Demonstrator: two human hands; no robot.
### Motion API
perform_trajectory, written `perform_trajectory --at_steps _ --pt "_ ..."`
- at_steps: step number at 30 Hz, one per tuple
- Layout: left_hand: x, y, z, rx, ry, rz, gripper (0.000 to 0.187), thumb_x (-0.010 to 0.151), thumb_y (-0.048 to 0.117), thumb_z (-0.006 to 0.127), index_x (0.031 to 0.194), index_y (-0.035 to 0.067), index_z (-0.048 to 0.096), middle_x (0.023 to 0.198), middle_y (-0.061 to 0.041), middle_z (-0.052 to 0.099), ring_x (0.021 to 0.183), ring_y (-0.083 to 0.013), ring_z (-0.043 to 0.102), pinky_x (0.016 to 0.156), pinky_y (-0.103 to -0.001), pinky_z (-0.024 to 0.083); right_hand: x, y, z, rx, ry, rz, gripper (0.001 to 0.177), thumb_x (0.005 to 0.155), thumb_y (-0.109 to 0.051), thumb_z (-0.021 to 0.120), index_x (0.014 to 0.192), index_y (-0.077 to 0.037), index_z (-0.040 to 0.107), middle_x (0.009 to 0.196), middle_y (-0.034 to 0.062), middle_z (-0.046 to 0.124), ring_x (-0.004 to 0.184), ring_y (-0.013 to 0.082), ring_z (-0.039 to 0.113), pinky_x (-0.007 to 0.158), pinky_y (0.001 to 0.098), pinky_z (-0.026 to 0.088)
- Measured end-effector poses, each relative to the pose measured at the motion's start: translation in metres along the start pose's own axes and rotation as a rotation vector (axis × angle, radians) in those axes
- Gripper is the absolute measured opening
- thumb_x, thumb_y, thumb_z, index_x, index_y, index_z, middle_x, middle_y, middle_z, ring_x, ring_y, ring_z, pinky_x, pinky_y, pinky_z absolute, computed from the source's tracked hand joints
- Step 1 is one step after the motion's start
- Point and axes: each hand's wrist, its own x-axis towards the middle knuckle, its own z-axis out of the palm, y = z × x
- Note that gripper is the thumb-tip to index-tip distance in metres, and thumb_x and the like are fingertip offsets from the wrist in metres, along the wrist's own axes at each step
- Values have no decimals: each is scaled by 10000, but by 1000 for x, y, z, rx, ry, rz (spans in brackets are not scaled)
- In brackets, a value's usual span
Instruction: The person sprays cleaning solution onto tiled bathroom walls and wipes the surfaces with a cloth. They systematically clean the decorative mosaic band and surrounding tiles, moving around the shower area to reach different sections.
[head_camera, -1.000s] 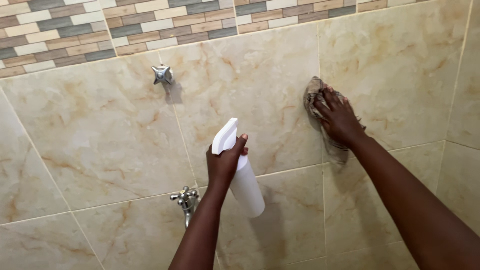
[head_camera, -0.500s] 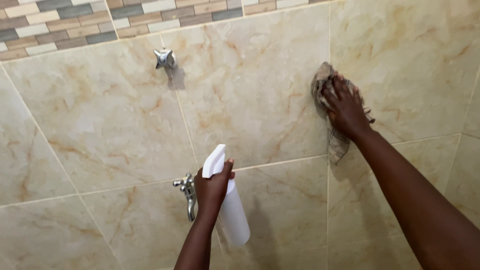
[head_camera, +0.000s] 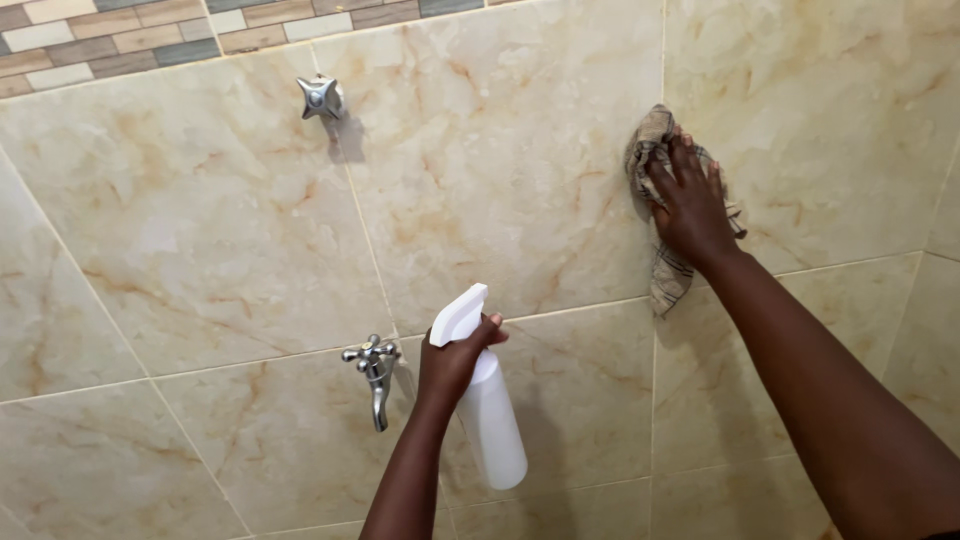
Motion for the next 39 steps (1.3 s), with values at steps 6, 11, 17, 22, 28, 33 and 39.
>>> perform_trajectory --at_steps 6,11,17,22,28,33,39 --pt "3 12 -1 96 159 -123 315 814 330 805 955 53 758 807 -61 797 733 -168 744 719 -333 576 -1 -4 2 3 -4 18 631 951 -199 627 1543 -107 427 1737 226 143 1616 374 103 1223 675 128" --pt "16 33 -34 -82 154 88 296 820 268 796 965 19 728 843 -94 790 757 -185 766 698 -331 581 18 -2 -12 37 -49 -9 709 995 -261 589 1623 -98 305 1753 198 45 1614 388 30 1203 697 88" --pt "28 73 -87 -171 123 148 260 868 241 750 974 13 683 921 -142 769 801 -225 750 712 -354 576 104 -57 -14 122 140 33 762 1043 -318 559 1700 -99 240 1760 201 8 1615 381 -29 1185 749 26" --pt "58 94 -118 -113 168 277 250 853 212 748 1019 33 697 966 -86 786 918 -182 756 805 -330 567 137 -137 9 78 251 -62 751 1030 -446 578 1660 -124 325 1741 183 75 1602 360 10 1194 742 2" --pt "100 108 -131 60 307 197 391 772 247 819 1089 45 710 1018 -52 723 900 -165 662 765 -340 527 79 -232 64 64 116 -372 741 914 -393 619 1598 -230 385 1692 118 228 1571 335 138 1143 749 45" --pt "115 109 -128 34 293 53 425 734 265 800 1077 44 682 952 -82 692 815 -231 643 665 -423 539 10 -246 96 89 -133 -513 619 994 -302 539 1590 -280 373 1667 77 279 1545 294 218 1199 691 65" --pt "120 92 -126 38 214 72 387 735 222 797 1052 45 662 920 -70 660 798 -206 635 659 -414 542 -68 -177 107 178 -151 -800 555 1063 -214 372 1609 -312 380 1726 16 262 1589 212 224 1262 591 83"
